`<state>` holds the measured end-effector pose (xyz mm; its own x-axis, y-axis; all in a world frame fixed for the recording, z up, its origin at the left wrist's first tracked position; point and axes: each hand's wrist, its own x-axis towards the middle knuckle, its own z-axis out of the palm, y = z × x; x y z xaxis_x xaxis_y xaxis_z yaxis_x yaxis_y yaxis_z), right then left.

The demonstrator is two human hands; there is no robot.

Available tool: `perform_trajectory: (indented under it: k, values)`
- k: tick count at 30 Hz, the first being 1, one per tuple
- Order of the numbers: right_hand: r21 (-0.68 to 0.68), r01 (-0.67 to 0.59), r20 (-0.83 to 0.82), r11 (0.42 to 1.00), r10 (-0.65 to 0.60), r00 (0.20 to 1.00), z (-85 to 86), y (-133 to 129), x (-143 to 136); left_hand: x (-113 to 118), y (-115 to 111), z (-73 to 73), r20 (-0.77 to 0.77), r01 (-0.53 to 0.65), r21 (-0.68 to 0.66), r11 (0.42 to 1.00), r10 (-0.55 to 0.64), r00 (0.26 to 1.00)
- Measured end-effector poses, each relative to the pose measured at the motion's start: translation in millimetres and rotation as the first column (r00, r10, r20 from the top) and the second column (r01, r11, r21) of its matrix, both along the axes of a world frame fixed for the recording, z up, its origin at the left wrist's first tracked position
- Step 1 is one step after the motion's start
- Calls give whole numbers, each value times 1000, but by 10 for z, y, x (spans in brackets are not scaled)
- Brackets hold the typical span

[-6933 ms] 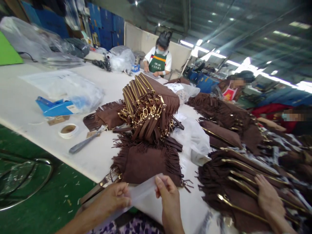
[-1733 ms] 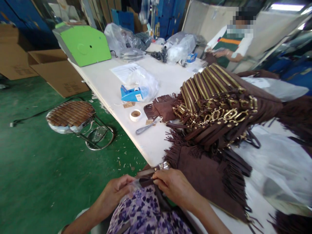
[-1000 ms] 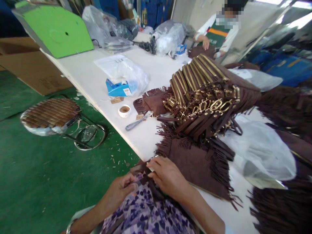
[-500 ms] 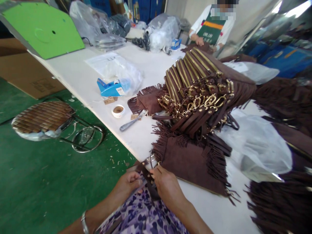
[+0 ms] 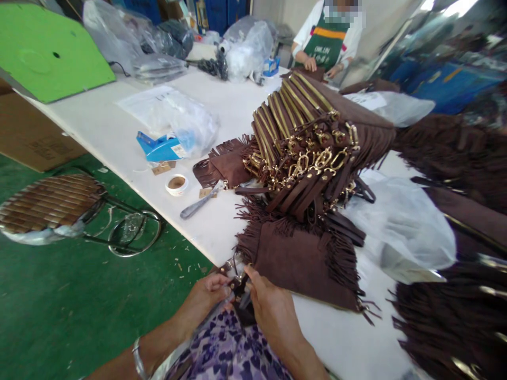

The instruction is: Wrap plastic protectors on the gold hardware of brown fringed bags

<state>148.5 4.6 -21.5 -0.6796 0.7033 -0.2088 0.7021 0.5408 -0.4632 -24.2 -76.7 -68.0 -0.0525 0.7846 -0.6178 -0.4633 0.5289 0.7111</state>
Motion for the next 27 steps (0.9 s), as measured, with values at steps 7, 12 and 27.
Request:
perform_trajectory:
  k: [7, 12, 27]
  values:
    - [2, -306, 140, 952, 303, 943, 200, 344, -92, -45, 38, 121, 68, 116, 130, 985, -126, 990]
    - [21, -287, 108, 958, 284, 953, 166, 392, -102, -13, 19, 87, -79, 186, 70, 980, -180, 980]
    - [-32, -299, 94, 954, 301, 949, 191, 382, -48, 29, 59, 10, -127, 293, 160, 943, -275, 953]
